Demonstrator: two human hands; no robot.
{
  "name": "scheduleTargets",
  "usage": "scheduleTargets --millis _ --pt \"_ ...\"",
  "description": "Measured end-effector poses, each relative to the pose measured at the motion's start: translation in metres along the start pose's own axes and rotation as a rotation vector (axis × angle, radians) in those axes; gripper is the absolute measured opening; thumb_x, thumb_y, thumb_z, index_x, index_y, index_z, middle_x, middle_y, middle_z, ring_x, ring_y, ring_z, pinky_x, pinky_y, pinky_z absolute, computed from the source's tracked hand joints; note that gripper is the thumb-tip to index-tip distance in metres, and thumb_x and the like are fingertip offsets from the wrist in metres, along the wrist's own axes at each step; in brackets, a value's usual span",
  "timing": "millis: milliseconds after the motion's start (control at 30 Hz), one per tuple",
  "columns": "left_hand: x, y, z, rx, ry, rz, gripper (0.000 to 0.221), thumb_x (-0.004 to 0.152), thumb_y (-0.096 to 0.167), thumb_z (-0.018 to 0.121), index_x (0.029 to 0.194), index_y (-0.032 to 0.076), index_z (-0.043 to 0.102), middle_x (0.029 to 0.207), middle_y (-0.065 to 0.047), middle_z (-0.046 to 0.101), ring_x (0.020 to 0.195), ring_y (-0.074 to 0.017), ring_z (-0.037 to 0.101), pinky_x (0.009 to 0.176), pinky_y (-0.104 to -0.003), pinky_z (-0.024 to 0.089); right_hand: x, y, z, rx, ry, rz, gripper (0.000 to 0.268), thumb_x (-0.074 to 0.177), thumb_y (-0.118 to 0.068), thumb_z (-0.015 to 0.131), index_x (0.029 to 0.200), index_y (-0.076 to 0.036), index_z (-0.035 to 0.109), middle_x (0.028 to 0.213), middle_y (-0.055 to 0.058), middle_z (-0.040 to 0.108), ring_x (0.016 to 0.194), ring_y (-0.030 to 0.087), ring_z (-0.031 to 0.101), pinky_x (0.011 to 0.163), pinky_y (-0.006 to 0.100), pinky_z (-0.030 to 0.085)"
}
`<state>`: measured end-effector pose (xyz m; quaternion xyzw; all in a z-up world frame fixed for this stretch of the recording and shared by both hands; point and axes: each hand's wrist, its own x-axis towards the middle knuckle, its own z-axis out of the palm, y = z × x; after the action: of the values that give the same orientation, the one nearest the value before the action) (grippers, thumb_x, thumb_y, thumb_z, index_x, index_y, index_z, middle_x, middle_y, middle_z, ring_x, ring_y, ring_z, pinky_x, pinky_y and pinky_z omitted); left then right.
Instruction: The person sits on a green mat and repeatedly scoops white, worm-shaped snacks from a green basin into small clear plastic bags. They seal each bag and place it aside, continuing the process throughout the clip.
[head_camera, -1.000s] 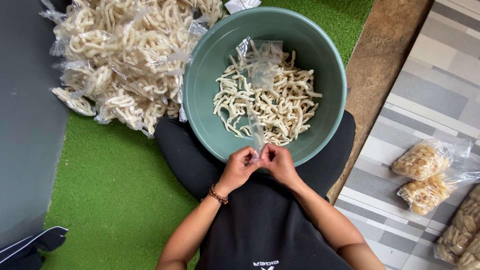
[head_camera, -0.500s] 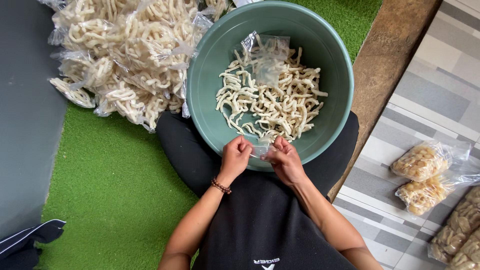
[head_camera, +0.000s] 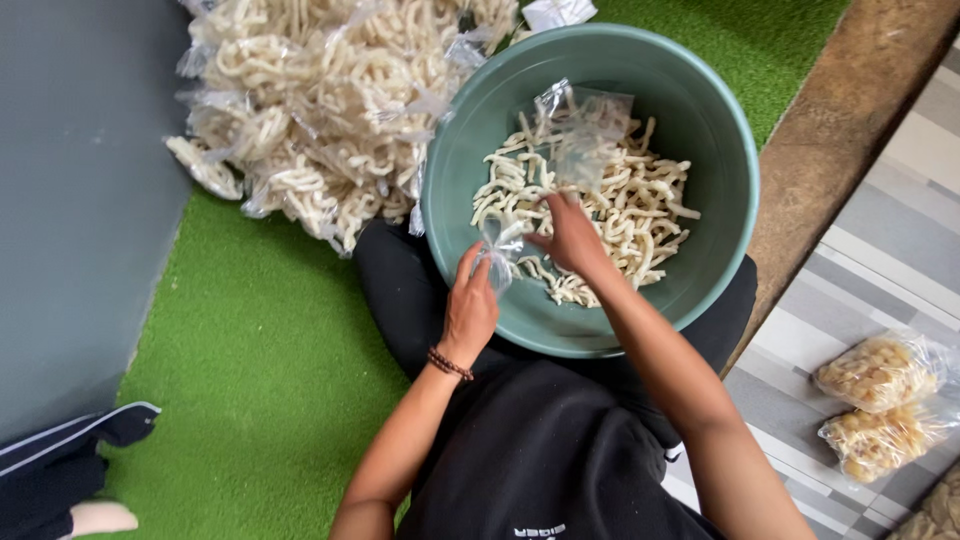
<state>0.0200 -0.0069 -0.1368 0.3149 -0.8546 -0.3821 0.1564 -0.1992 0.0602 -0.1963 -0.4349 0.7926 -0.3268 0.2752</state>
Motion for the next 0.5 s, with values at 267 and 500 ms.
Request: scheduleTargets --millis 267,500 --pt "0.015 -0.014 -0.003 -0.043 0.137 0.025 0.038 0.098 0.000 0.056 0.132 -0.015 0.054 0.145 -0.026 0.053 0.134 -0.0425 0.054 0.112 -0.042 0.045 0.014 0.045 0.104 -0.694 -0.054 -0.201 0.049 0.081 -0.019 0.064 0.130 -0.026 0.061 0.133 0.023 0.059 0.127 0.052 0.050 0.091 0.060 0.049" --pt "0.023 -0.009 -0.018 -0.048 0.107 -0.020 0.028 0.089 -0.008 0.050 0.114 -0.009 0.064 0.137 -0.022 0.060 0.123 -0.0409 0.062 0.104 -0.043 0.052 -0.029 0.021 0.011 0.287 -0.317 0.112 0.034 0.083 -0.008 0.077 0.112 -0.013 0.061 0.093 0.006 0.065 0.080 0.020 0.060 0.065 0.035 0.048"
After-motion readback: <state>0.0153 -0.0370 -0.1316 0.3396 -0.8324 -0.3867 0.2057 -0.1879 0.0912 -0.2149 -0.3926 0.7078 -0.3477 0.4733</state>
